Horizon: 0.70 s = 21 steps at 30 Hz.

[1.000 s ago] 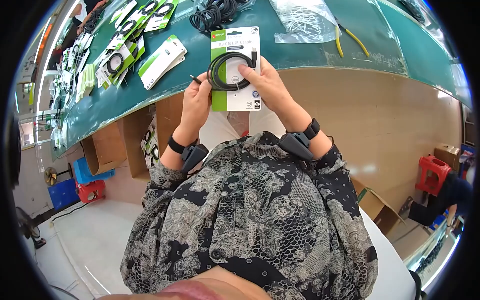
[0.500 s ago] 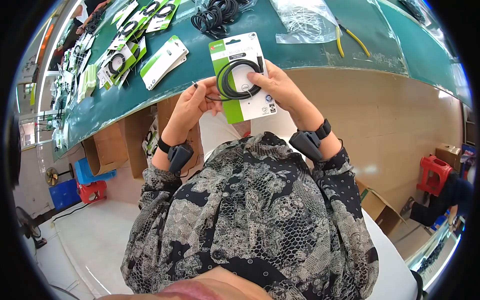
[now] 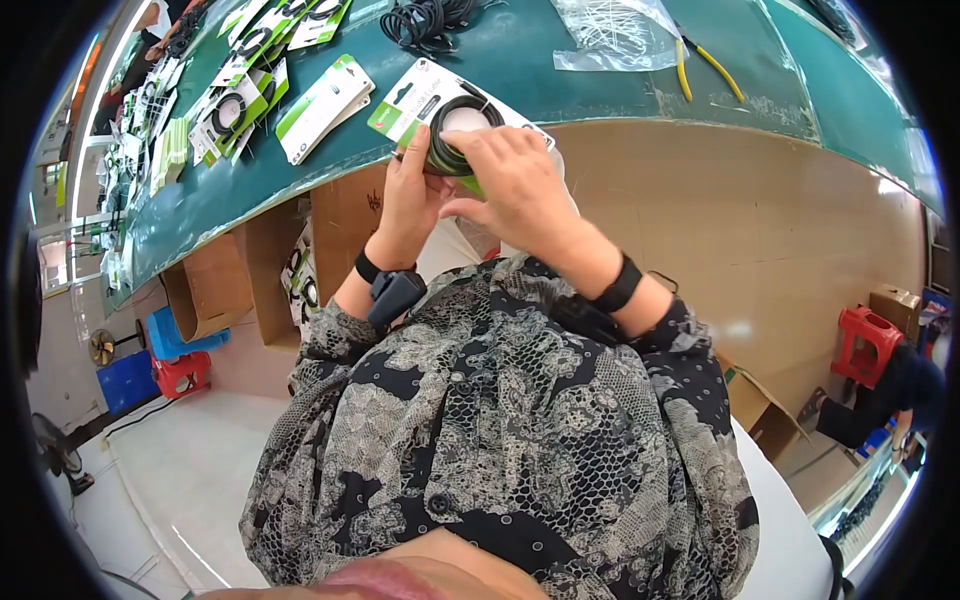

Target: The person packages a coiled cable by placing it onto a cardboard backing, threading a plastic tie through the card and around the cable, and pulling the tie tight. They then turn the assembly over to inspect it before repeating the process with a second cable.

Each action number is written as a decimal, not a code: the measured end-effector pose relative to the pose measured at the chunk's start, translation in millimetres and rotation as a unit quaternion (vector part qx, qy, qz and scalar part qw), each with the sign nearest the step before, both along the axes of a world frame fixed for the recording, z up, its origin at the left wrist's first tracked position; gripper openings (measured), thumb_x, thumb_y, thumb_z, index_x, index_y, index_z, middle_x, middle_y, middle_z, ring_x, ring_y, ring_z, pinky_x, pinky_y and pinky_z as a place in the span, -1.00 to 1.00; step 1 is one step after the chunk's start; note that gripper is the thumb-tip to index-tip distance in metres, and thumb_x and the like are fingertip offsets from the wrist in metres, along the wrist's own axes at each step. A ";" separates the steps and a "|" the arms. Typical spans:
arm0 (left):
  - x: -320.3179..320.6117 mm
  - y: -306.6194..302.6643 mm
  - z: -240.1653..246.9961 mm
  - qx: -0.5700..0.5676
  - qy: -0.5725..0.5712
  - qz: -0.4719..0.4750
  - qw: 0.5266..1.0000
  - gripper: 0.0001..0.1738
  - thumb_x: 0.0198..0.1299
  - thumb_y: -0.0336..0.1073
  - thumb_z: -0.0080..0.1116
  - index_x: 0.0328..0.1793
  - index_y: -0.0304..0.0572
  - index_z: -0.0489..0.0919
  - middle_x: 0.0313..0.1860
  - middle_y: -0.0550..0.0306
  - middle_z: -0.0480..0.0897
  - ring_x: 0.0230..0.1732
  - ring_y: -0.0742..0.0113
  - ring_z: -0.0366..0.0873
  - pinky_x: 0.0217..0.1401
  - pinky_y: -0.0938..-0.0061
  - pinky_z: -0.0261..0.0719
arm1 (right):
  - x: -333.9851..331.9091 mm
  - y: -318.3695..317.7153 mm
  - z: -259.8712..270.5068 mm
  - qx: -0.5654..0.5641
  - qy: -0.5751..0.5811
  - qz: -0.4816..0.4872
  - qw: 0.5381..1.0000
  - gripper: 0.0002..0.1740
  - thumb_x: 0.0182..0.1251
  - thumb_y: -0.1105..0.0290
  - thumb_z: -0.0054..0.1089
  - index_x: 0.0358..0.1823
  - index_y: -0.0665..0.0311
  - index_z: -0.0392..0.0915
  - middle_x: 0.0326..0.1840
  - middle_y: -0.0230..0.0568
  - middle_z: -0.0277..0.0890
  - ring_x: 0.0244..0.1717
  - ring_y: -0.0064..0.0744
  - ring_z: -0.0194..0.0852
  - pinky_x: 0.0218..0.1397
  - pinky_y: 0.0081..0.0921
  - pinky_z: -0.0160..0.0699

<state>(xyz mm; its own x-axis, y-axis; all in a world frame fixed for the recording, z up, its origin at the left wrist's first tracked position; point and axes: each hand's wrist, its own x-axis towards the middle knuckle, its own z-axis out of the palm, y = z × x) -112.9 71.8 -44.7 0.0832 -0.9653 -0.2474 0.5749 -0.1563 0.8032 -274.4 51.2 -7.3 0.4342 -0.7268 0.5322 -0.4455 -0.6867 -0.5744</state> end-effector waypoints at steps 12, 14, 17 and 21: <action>-0.6 13.5 3.0 -0.004 0.178 -0.044 0.983 -0.63 0.44 -0.29 -0.24 0.27 -0.30 0.30 0.15 -0.07 0.50 0.14 0.10 0.52 0.13 0.17 0.58 | -11.0 -8.4 -11.8 -0.088 0.125 0.032 0.988 -0.37 0.02 0.26 0.34 0.19 0.21 0.42 -0.12 -0.27 0.45 0.01 -0.25 0.39 0.35 -0.14 0.14; -1.3 16.2 1.6 0.010 0.166 -0.039 0.985 -0.61 0.44 -0.30 -0.28 0.31 -0.32 0.25 0.20 -0.11 0.46 0.18 0.04 0.50 0.21 0.06 0.54 | -11.9 -6.9 -7.8 -0.085 0.131 0.039 0.987 -0.36 0.02 0.25 0.33 0.20 0.21 0.42 -0.11 -0.28 0.45 0.02 -0.26 0.38 0.36 -0.13 0.13; 4.2 17.1 2.0 0.023 0.163 -0.039 0.986 -0.59 0.44 -0.30 -0.28 0.34 -0.32 0.22 0.23 -0.11 0.43 0.20 0.03 0.48 0.25 0.05 0.50 | -19.1 -6.8 -4.1 -0.079 0.121 0.080 0.986 -0.41 0.03 0.27 0.30 0.17 0.20 0.47 -0.09 -0.30 0.43 0.03 -0.28 0.37 0.36 -0.10 0.13; 1.3 19.5 2.1 0.022 0.168 -0.049 0.984 -0.58 0.44 -0.29 -0.30 0.35 -0.32 0.20 0.24 -0.11 0.43 0.22 0.02 0.47 0.30 0.06 0.47 | -21.7 -8.7 -2.3 -0.116 0.133 0.103 0.979 -0.46 0.03 0.30 0.29 0.13 0.18 0.51 -0.15 -0.32 0.46 0.01 -0.29 0.39 0.37 -0.10 0.12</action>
<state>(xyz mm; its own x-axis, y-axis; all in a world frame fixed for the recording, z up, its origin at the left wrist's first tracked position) -111.6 91.3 -42.6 -0.1035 -0.9524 -0.2867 0.7879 -0.2544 0.5608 -296.1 42.4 -9.6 0.7045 -0.4819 0.5210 -0.3959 -0.8761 -0.2751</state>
